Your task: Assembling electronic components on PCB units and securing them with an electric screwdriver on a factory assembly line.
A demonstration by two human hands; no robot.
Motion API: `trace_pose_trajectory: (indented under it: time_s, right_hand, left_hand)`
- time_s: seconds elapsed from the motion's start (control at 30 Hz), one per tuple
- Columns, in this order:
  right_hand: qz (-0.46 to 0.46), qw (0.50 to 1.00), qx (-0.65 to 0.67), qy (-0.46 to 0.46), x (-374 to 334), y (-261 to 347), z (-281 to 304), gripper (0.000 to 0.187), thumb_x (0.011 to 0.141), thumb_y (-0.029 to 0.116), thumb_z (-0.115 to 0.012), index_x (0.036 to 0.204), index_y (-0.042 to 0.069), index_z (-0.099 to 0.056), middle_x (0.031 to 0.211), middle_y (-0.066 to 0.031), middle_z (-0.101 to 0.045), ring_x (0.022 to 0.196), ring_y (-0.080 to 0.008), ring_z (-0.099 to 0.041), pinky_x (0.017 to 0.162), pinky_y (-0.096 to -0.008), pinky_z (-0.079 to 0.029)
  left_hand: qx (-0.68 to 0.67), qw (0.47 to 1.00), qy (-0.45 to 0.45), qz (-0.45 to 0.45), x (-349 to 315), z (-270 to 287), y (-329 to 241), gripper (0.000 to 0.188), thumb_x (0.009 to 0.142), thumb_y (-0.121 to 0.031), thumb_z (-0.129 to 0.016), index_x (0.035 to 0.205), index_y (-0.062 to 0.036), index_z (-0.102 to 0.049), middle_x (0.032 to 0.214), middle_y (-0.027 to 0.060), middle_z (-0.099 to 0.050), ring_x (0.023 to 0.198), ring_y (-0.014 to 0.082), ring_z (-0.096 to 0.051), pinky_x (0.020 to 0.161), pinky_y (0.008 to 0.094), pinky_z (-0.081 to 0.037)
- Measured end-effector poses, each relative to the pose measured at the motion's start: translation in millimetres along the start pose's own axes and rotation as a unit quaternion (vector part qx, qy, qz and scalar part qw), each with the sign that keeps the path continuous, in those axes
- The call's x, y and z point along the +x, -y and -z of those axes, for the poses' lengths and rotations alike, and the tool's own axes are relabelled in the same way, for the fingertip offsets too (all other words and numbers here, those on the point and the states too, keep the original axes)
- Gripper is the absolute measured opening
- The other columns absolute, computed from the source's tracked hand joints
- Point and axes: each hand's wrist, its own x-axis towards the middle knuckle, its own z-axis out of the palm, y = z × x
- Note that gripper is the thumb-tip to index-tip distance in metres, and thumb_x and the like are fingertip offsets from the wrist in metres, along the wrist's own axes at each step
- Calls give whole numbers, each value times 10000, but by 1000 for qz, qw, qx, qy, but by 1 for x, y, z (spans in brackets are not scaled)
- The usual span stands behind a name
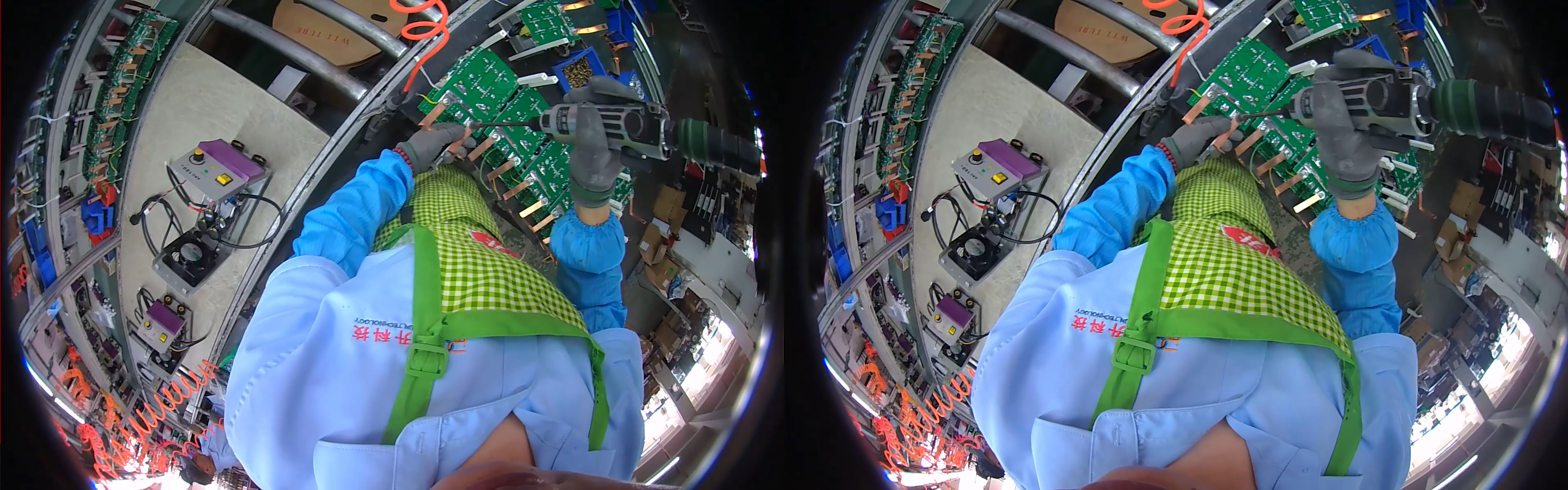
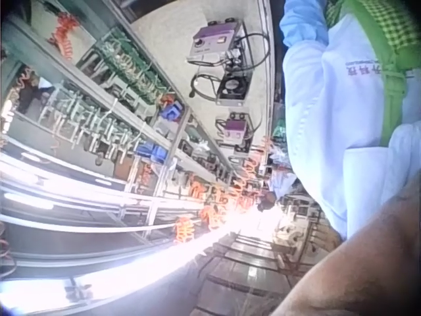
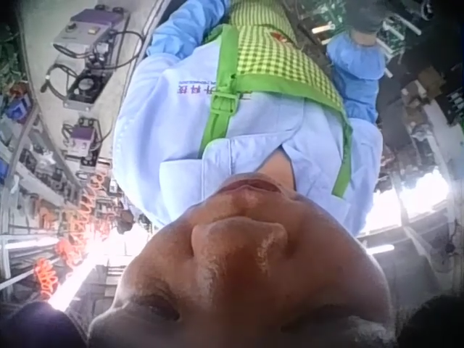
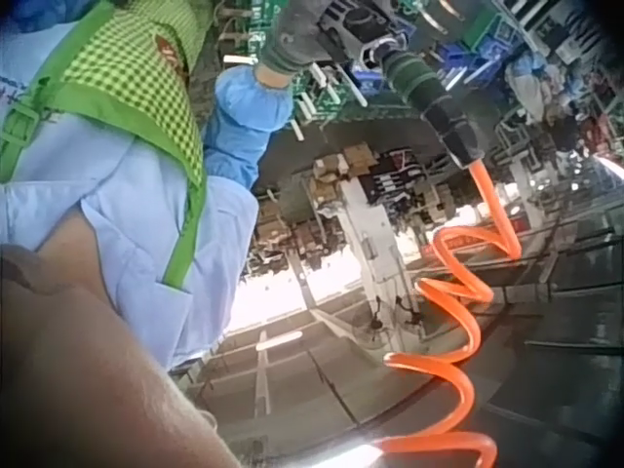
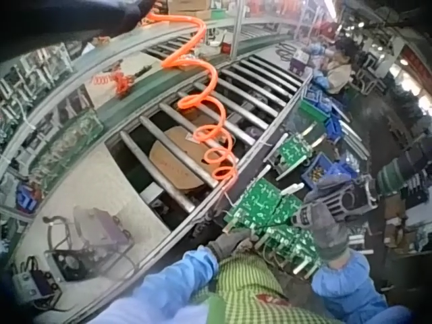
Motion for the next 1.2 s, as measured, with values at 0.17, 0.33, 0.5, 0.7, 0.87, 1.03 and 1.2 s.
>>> trace_pose_trajectory:
  time_s: [0.17,0.33,0.5,0.7,0.87,1.03,1.2]
  right_hand:
    - [46,985,-159,-47,1,9,-9,318,791,68,-613,1084,13,-504,931,-88,-601,795,-172,-606,704,-318,-512]
    - [45,974,-210,-77,-3,9,-7,324,788,94,-622,1083,24,-509,935,-86,-595,824,-170,-599,712,-314,-509]
    - [65,976,-201,-51,-3,8,-2,322,782,76,-592,1087,-9,-532,888,-114,-624,773,-171,-612,703,-319,-520]
    - [118,958,-249,-85,0,44,17,385,769,149,-612,1105,-19,-532,852,-107,-634,751,-178,-616,683,-328,-527]
    - [89,941,-296,-135,-9,49,22,416,759,196,-614,1101,-24,-530,842,-105,-634,748,-193,-616,682,-324,-524]
    - [94,939,-294,-153,-15,33,27,423,735,196,-629,1084,-23,-532,820,-128,-633,733,-199,-611,679,-337,-517]
    - [56,957,-255,-130,-16,33,29,441,737,187,-624,1108,-25,-514,830,-133,-636,737,-191,-611,682,-336,-518]
  left_hand:
    - [36,999,-14,-10,-5,-2,-4,370,874,-336,-536,1140,-80,-562,1001,29,-637,754,99,-579,594,250,-443]
    - [0,1000,-14,17,-2,-1,-3,365,847,-359,-565,1071,-74,-607,952,33,-637,725,102,-561,618,240,-440]
    - [31,999,24,-14,-1,11,3,354,895,-334,-482,1135,-92,-574,1084,45,-621,924,133,-594,724,271,-488]
    - [312,913,119,-232,9,29,13,396,893,-192,-500,1261,-49,-467,1201,110,-535,1030,227,-554,831,341,-466]
    - [657,624,95,-411,27,23,36,490,858,-110,-548,1320,-53,-397,1231,130,-503,1075,267,-533,881,397,-448]
    - [399,856,187,-271,42,16,50,496,874,-46,-532,1340,-130,-387,1188,96,-534,982,190,-579,791,330,-489]
    - [567,733,123,-355,39,17,46,502,870,-92,-549,1343,-136,-389,1168,77,-558,980,213,-582,818,332,-474]
